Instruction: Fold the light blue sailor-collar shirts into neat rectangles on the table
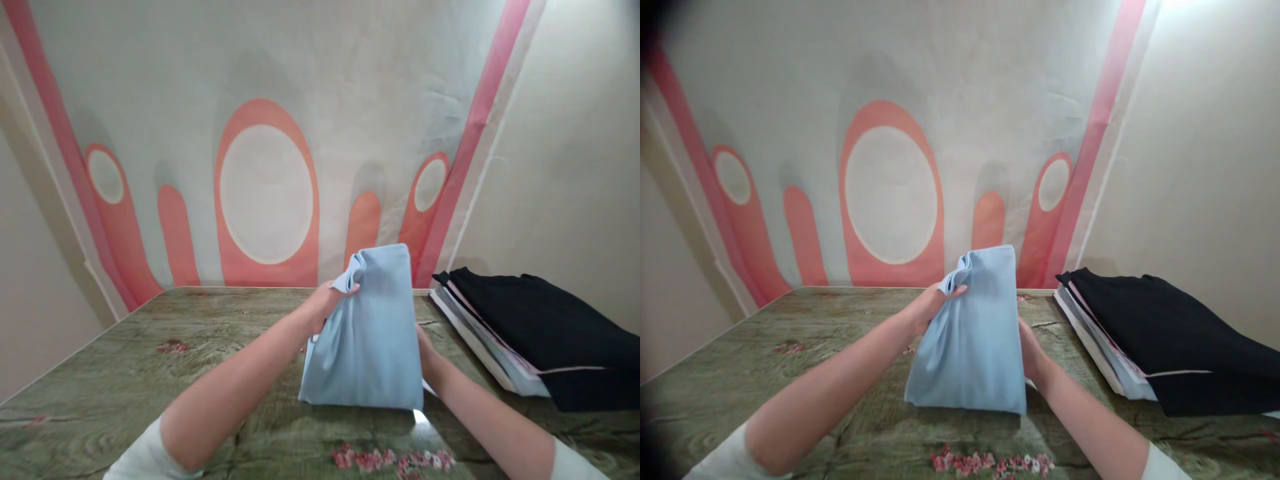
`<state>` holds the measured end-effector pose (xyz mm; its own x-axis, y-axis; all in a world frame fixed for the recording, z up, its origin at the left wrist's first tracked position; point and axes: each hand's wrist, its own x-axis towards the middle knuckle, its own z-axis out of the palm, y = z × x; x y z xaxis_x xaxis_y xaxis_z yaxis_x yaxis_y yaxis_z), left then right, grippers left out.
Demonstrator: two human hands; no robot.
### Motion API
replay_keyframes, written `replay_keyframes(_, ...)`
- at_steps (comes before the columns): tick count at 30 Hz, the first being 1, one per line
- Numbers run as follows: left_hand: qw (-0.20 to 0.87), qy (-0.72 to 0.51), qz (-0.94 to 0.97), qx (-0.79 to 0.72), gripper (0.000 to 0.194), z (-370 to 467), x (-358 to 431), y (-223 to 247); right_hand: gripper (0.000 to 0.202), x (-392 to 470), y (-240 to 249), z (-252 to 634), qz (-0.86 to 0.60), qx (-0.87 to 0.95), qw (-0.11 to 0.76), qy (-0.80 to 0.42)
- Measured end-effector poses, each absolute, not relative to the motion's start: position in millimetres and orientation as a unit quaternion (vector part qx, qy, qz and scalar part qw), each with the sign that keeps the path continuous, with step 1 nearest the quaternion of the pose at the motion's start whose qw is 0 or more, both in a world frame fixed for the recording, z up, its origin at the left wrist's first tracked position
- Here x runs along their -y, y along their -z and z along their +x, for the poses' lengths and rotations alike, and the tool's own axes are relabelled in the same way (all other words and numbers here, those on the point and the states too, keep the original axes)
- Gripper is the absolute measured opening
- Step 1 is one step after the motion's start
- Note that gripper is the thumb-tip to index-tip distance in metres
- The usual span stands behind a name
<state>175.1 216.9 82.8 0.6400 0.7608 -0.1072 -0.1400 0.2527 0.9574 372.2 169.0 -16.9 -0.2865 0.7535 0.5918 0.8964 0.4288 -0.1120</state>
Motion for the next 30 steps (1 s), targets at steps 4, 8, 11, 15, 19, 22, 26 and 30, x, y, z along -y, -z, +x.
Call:
replay_keyframes(4, 0.726, -0.201, 0.523, -0.4, 0.046, 173, -294, -40, 0.053, -186, 28, 402, -0.445, 0.624, 0.501, -0.402)
replay_keyframes(8, 0.714, -0.229, 0.529, -0.397, 0.05, 157, -316, 1, 0.024, -192, 48, 405, -0.374, 0.384, 0.533, -0.655)
replay_keyframes(11, 0.675, -0.28, 0.556, -0.395, 0.053, 149, -312, 15, 0.009, -194, 53, 399, -0.382, 0.352, 0.546, -0.658)
replay_keyframes(15, 0.59, -0.334, 0.598, -0.428, 0.051, 146, -309, 25, 0.012, -204, 46, 401, -0.42, 0.38, 0.525, -0.636)
replay_keyframes(19, 0.567, -0.346, 0.605, -0.439, 0.048, 144, -310, 31, 0.024, -231, 42, 406, -0.496, 0.463, 0.525, -0.514)
replay_keyframes(22, 0.545, -0.367, 0.623, -0.425, 0.053, 144, -311, 35, 0.038, -251, 48, 403, -0.547, 0.49, 0.548, -0.4)
replay_keyframes(26, 0.506, -0.409, 0.647, -0.398, 0.069, 143, -313, 36, 0.038, -260, 55, 398, -0.562, 0.513, 0.557, -0.332)
replay_keyframes(30, 0.423, -0.417, 0.693, -0.409, 0.06, 141, -319, 40, 0.036, -252, 57, 399, -0.6, 0.547, 0.546, -0.209)
